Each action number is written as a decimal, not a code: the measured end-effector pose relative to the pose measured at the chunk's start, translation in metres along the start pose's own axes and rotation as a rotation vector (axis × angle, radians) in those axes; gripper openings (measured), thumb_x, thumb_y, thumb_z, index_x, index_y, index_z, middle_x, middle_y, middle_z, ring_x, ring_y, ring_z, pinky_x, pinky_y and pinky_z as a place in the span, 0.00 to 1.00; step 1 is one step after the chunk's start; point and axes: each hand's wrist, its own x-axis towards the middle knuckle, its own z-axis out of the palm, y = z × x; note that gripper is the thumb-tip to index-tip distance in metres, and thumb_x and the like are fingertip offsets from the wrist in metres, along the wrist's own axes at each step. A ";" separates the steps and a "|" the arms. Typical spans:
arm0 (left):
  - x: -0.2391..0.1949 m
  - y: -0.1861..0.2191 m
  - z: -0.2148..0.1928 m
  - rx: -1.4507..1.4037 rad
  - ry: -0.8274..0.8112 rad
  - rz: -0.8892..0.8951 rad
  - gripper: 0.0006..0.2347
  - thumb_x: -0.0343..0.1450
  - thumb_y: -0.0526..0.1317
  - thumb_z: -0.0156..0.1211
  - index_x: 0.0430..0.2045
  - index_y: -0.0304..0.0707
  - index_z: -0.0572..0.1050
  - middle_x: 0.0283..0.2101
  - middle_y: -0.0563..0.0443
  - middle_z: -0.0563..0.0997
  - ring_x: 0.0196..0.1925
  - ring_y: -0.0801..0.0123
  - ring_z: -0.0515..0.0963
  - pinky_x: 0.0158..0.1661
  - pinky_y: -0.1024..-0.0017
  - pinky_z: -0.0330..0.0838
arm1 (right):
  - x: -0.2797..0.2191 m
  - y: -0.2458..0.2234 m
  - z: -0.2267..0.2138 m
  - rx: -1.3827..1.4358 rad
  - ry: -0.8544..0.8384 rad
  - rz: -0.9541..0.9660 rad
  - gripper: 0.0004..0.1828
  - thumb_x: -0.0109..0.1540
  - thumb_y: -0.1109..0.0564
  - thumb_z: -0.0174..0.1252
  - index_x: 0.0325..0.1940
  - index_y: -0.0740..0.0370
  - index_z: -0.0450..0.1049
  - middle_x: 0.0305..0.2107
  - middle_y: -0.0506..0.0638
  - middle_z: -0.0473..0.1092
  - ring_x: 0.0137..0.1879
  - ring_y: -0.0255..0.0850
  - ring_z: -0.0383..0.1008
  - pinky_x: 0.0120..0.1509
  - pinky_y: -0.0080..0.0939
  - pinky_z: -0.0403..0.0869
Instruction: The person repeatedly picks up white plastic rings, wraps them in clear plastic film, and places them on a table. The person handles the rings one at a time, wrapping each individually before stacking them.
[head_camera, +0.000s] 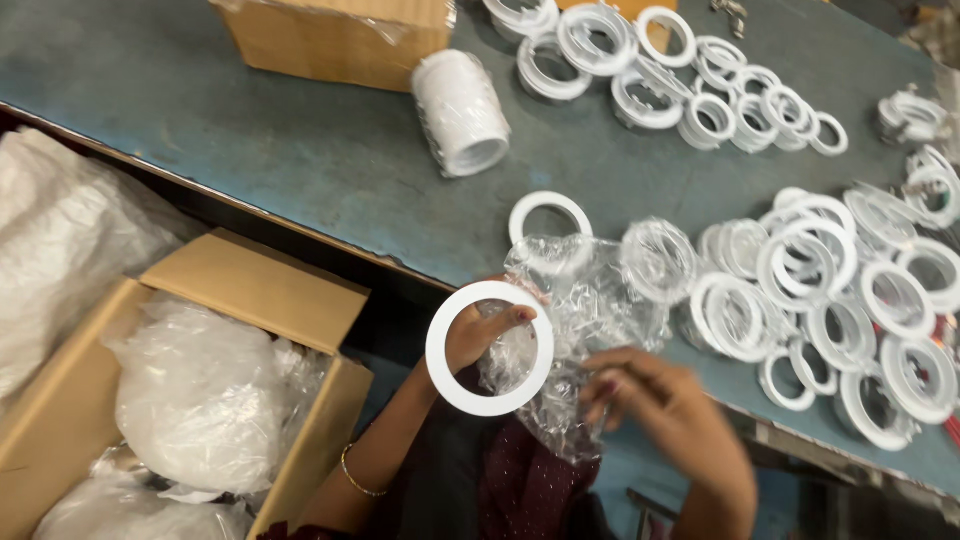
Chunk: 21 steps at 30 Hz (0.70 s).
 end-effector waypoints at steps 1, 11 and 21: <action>0.000 0.001 0.010 0.003 -0.005 -0.005 0.11 0.72 0.42 0.68 0.39 0.32 0.80 0.37 0.51 0.84 0.41 0.73 0.82 0.46 0.74 0.76 | -0.014 0.002 0.014 0.026 -0.038 0.011 0.15 0.65 0.63 0.49 0.54 0.67 0.75 0.33 0.58 0.81 0.34 0.39 0.82 0.34 0.36 0.81; -0.009 0.002 0.080 0.039 -0.086 0.070 0.11 0.72 0.42 0.67 0.39 0.33 0.78 0.38 0.53 0.83 0.42 0.77 0.81 0.47 0.76 0.76 | -0.061 0.042 0.060 0.449 0.259 -0.017 0.14 0.65 0.61 0.53 0.54 0.71 0.64 0.33 0.59 0.76 0.32 0.42 0.80 0.28 0.36 0.76; -0.017 0.000 0.118 -0.010 -0.133 -0.040 0.10 0.73 0.42 0.67 0.38 0.33 0.76 0.36 0.54 0.80 0.40 0.78 0.77 0.44 0.77 0.73 | -0.083 0.058 0.044 0.641 0.294 -0.004 0.13 0.68 0.56 0.50 0.41 0.72 0.67 0.19 0.58 0.74 0.16 0.41 0.74 0.16 0.35 0.70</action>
